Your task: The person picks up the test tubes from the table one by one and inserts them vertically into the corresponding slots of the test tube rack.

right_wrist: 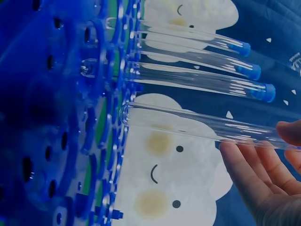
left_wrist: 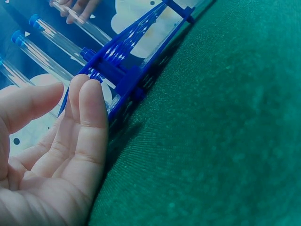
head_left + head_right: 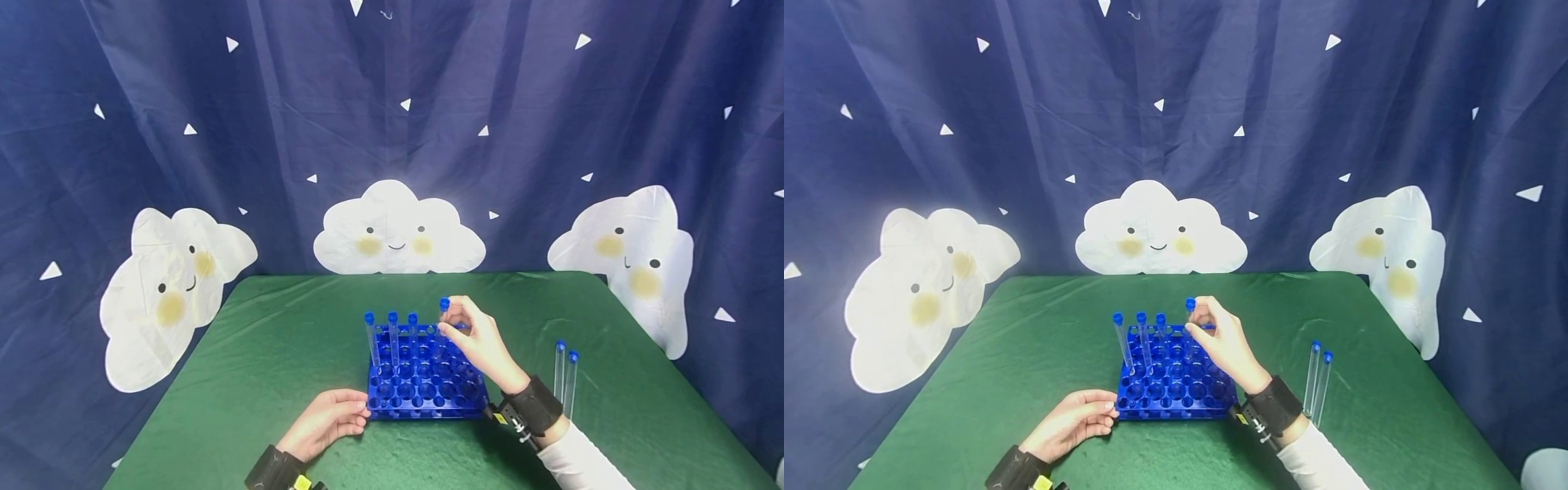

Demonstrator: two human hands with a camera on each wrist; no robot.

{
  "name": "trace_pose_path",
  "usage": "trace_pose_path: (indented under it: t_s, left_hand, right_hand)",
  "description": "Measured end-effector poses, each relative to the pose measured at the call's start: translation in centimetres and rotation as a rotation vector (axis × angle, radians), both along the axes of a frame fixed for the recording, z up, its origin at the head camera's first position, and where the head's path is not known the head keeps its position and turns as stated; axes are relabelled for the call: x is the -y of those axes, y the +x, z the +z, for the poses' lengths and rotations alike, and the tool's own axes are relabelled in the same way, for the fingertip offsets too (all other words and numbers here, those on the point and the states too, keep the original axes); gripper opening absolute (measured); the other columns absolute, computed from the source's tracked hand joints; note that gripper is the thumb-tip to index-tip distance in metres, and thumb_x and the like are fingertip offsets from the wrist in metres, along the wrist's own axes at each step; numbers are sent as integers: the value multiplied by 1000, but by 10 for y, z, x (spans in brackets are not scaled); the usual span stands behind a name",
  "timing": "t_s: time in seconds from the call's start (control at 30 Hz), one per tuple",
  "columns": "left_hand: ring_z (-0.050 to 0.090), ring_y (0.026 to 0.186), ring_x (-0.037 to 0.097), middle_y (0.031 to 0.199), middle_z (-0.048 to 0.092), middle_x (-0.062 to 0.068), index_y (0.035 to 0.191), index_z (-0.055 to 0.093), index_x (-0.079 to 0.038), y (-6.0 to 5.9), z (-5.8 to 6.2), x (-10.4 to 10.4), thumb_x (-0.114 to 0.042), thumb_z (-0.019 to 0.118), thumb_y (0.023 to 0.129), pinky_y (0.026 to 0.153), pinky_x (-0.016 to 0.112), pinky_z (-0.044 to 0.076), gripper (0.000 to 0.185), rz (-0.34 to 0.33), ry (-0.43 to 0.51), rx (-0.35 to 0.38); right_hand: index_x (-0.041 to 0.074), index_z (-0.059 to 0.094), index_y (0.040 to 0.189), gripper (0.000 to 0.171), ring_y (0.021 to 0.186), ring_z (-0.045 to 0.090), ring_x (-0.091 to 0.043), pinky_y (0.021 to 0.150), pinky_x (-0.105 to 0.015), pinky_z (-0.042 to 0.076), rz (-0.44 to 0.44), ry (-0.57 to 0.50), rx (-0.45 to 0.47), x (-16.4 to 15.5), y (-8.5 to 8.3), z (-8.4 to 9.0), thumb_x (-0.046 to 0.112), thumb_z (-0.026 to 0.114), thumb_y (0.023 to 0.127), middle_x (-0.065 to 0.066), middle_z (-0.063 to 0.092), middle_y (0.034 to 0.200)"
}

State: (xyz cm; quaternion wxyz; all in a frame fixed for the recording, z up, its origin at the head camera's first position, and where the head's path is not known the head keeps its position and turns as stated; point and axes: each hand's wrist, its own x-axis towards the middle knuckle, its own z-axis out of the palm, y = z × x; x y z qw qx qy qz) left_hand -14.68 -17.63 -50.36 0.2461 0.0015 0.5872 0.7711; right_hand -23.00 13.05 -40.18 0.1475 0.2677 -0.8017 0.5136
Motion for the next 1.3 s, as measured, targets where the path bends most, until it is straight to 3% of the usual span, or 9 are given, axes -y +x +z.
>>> trace_pose_path:
  t_s: [0.63, 0.97, 1.3]
  left_hand:
    - [68, 76, 9, 89, 72, 1, 118, 58, 3, -1, -1, 0, -9, 60, 94, 75, 26, 60, 27, 1, -5, 0]
    - [67, 77, 10, 90, 71, 1, 119, 58, 3, 0, 1, 0, -9, 61, 93, 76, 26, 60, 28, -2, -2, -6]
    - [67, 77, 10, 91, 71, 1, 120, 57, 4, 0, 0, 0, -9, 60, 93, 77, 26, 60, 29, -6, -5, -16]
  right_hand:
    - [7, 55, 114, 34, 85, 70, -24, 71, -34, 60, -8, 137, -11, 5, 0, -18, 1, 71, 84, -8, 69, 93]
    - [7, 55, 115, 35, 85, 70, -22, 69, -25, 58, -3, 176, -35, 5, 0, -21, 2, 71, 84, -7, 68, 94]
    - [8, 56, 117, 36, 88, 68, -22, 71, -24, 58, 20, 162, 3, 5, 2, -19, 2, 71, 85, -5, 67, 95]
